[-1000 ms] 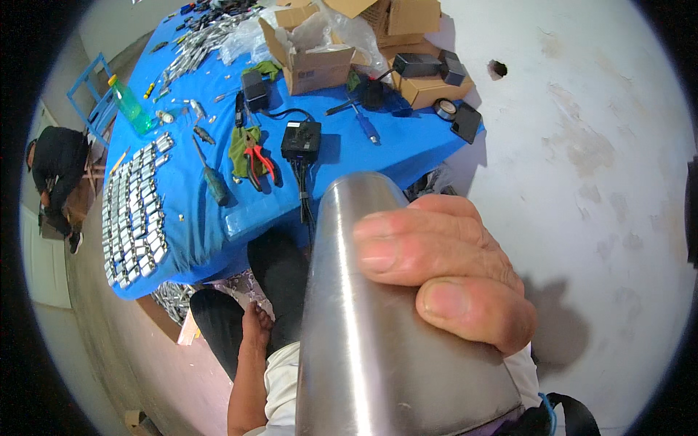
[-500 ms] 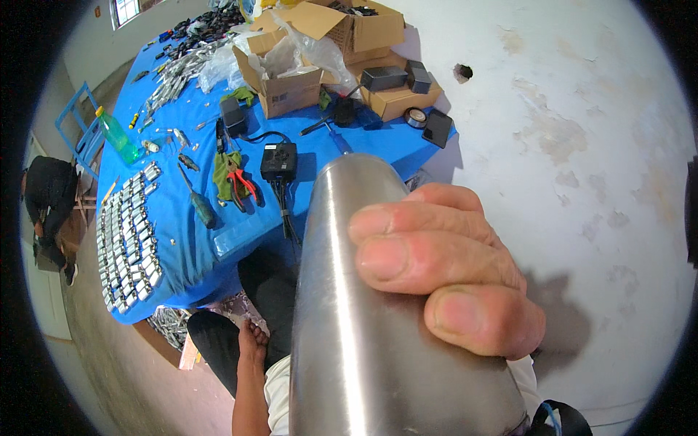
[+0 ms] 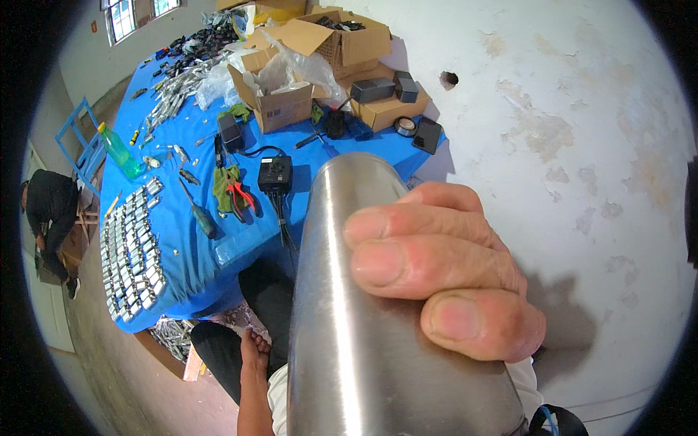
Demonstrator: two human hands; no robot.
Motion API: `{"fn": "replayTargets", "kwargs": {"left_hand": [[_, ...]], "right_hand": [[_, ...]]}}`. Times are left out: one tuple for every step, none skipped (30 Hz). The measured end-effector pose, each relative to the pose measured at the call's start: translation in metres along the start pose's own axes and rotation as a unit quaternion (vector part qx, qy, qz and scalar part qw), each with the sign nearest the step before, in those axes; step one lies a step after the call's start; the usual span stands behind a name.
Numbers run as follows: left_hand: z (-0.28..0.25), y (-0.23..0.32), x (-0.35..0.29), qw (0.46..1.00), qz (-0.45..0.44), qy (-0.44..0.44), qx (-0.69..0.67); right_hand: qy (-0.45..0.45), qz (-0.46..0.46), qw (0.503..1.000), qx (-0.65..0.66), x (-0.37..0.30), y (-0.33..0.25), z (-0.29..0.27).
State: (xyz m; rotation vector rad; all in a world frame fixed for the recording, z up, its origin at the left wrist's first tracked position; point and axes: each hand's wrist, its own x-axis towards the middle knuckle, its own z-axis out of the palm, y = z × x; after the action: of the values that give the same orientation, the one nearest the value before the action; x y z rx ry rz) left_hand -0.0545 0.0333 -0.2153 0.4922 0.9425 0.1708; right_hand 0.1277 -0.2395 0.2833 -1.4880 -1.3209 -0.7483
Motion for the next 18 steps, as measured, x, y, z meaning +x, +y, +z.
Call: {"fn": "replayTargets", "kwargs": {"left_hand": [[-0.003,0.000,0.002,1.000,-0.001,0.001,0.000],[-0.005,0.000,0.002,1.000,-0.004,0.003,-0.001],[-0.006,0.001,0.003,1.000,-0.007,0.004,-0.002],[-0.007,0.000,0.003,1.000,-0.005,0.004,-0.004],[-0.006,-0.001,0.004,1.000,-0.004,0.003,-0.004],[-0.004,-0.001,0.004,1.000,-0.003,0.002,-0.005],[-0.003,-0.001,0.003,1.000,0.000,-0.003,-0.002],[0.000,-0.001,0.000,1.000,0.002,-0.007,0.001],[0.004,0.000,-0.002,1.000,0.005,-0.012,0.004],[0.005,-0.001,-0.001,1.000,0.004,-0.016,0.002],[0.002,0.000,-0.003,1.000,0.005,-0.015,-0.002],[0.000,0.001,-0.004,1.000,0.006,-0.015,-0.006],[-0.003,0.001,-0.005,1.000,0.011,-0.003,-0.004],[0.003,0.000,-0.008,1.000,0.013,0.004,-0.001],[0.006,0.000,-0.009,1.000,0.015,0.012,0.001],[0.007,-0.001,-0.008,1.000,0.012,0.002,0.002],[0.005,0.000,-0.009,1.000,0.011,-0.005,0.001],[0.004,0.001,-0.008,1.000,0.010,-0.013,0.001]], "right_hand": [[0.002,0.000,1.000,0.005,0.000,-0.001,-0.001],[-0.001,-0.004,1.000,0.006,0.000,-0.001,-0.001],[-0.003,-0.007,1.000,0.008,0.001,-0.001,-0.001],[-0.008,-0.015,1.000,0.007,0.001,0.000,-0.003],[-0.006,-0.019,1.000,0.002,0.002,-0.001,-0.003],[-0.004,-0.022,1.000,-0.003,0.002,-0.001,-0.004],[0.005,-0.022,1.000,-0.009,0.003,-0.003,-0.003],[0.010,-0.025,1.000,-0.011,0.003,-0.004,-0.003],[0.015,-0.027,0.999,-0.014,0.003,-0.005,-0.003],[0.017,-0.031,0.999,-0.015,0.003,-0.004,-0.004],[0.019,-0.035,0.999,-0.014,0.003,-0.004,-0.003],[0.020,-0.039,0.999,-0.014,0.003,-0.003,-0.002],[0.022,-0.043,0.999,-0.017,0.003,-0.003,-0.001],[0.019,-0.044,0.999,-0.022,0.003,-0.003,-0.003],[0.017,-0.046,0.998,-0.027,0.003,-0.004,-0.004],[0.012,-0.046,0.998,-0.029,0.004,-0.005,-0.005],[0.012,-0.042,0.999,-0.029,0.004,-0.006,-0.005],[0.011,-0.039,0.999,-0.029,0.004,-0.007,-0.006]]}}
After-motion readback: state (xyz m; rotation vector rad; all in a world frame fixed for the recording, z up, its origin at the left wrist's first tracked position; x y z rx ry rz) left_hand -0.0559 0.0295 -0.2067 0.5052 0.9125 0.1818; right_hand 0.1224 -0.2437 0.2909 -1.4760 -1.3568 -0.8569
